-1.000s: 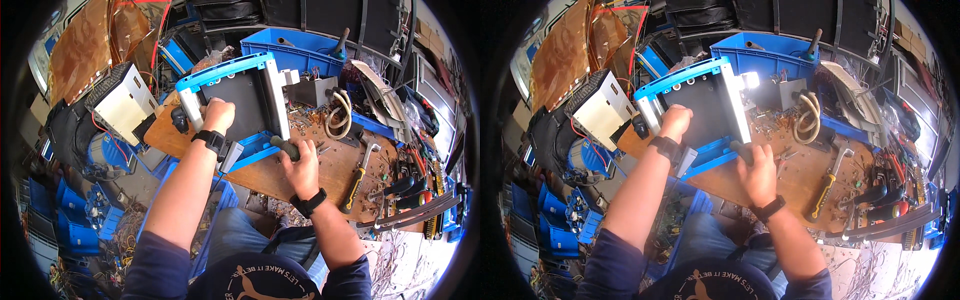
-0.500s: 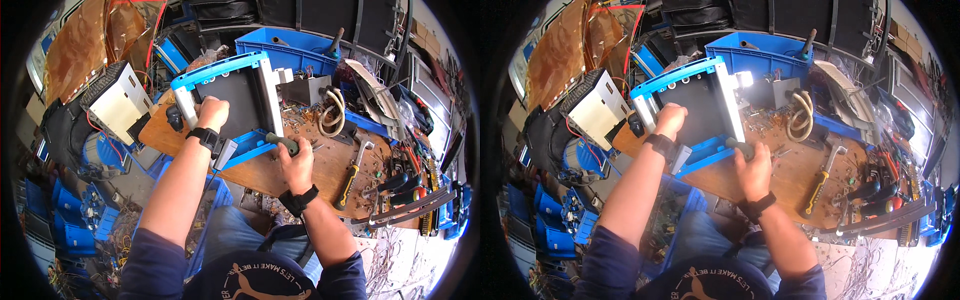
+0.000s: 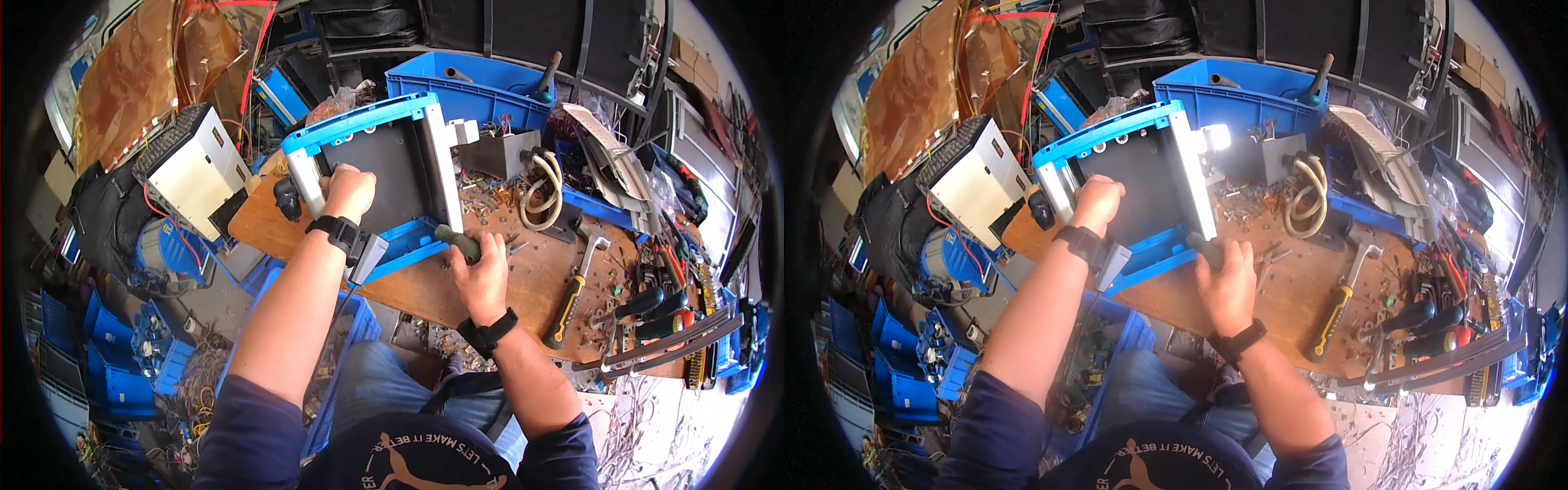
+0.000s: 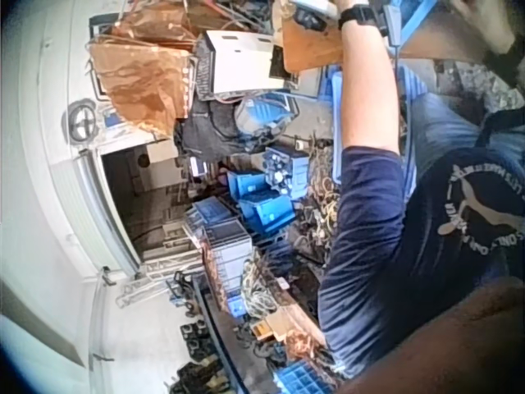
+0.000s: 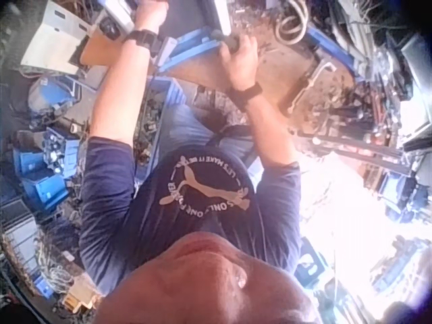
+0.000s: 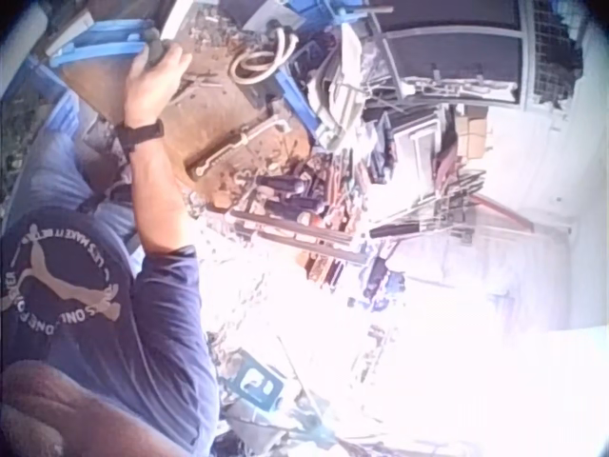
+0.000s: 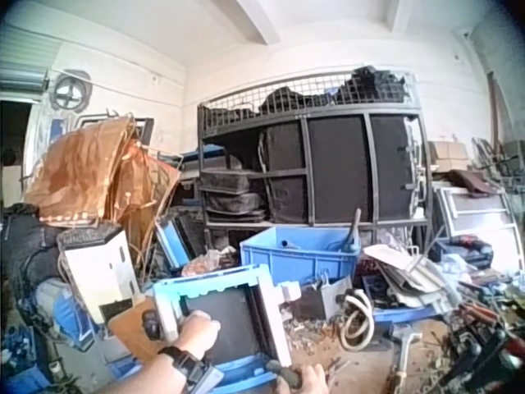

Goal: The person disassembles a blue and silver electronic device on a cluttered workbench. They use pliers to strip a power cord and a screwdriver to remove screws from the casing, placing removed components into a blue bin.

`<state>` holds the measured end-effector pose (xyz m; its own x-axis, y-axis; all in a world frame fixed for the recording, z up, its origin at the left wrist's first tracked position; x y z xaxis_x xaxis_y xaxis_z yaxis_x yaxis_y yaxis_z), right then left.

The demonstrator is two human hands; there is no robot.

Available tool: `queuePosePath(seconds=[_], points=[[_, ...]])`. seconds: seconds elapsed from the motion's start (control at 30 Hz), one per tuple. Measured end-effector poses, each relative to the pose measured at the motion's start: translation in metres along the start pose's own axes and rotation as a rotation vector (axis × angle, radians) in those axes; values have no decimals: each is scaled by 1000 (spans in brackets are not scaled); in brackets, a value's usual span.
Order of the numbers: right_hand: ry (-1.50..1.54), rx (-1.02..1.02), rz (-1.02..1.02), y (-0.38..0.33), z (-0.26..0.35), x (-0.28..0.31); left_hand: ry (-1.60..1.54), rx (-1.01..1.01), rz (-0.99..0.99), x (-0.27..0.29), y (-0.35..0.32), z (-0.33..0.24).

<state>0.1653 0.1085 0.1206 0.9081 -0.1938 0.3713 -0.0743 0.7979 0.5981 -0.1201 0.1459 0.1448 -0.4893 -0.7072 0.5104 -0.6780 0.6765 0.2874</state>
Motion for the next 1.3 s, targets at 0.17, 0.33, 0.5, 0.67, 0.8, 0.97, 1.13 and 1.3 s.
queuePosePath(seconds=[0.17, 0.33, 0.5, 0.67, 0.8, 0.97, 1.13, 1.3], points=[[38, 18, -4, -3, -2, 2, 85, 38, -7, 2, -3, -8], [47, 35, -3, -2, -1, 4, 83, 109, 120, -1, -7, -12], [73, -7, -3, -2, -2, 2, 2, 43, 15, -2, 1, 3], [76, -19, 2, -2, -1, 1, 14, 27, -13, -2, 6, 10], [72, -12, -1, 0, -2, 2, 38, 83, 44, 1, -9, -7], [97, 30, 10, -1, 0, 3, 65, 110, 70, 3, -12, -12], [109, 88, 85, 3, 5, 5, 71, 93, 108, 3, -11, -13], [108, 169, 155, 8, 4, 8, 28, 130, 81, 8, -18, -17]])
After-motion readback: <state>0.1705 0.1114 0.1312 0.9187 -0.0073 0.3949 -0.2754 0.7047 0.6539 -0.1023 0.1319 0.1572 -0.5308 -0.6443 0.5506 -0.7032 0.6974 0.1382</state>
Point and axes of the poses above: each hand's wrist, its own y-axis towards the middle knuckle, its own x-axis out of the back of the hand, z = x × y, the point moved 7 cm from there along y, towards the middle knuckle, and after that the axes turned 3 degrees about y, right-handed, at the moved point
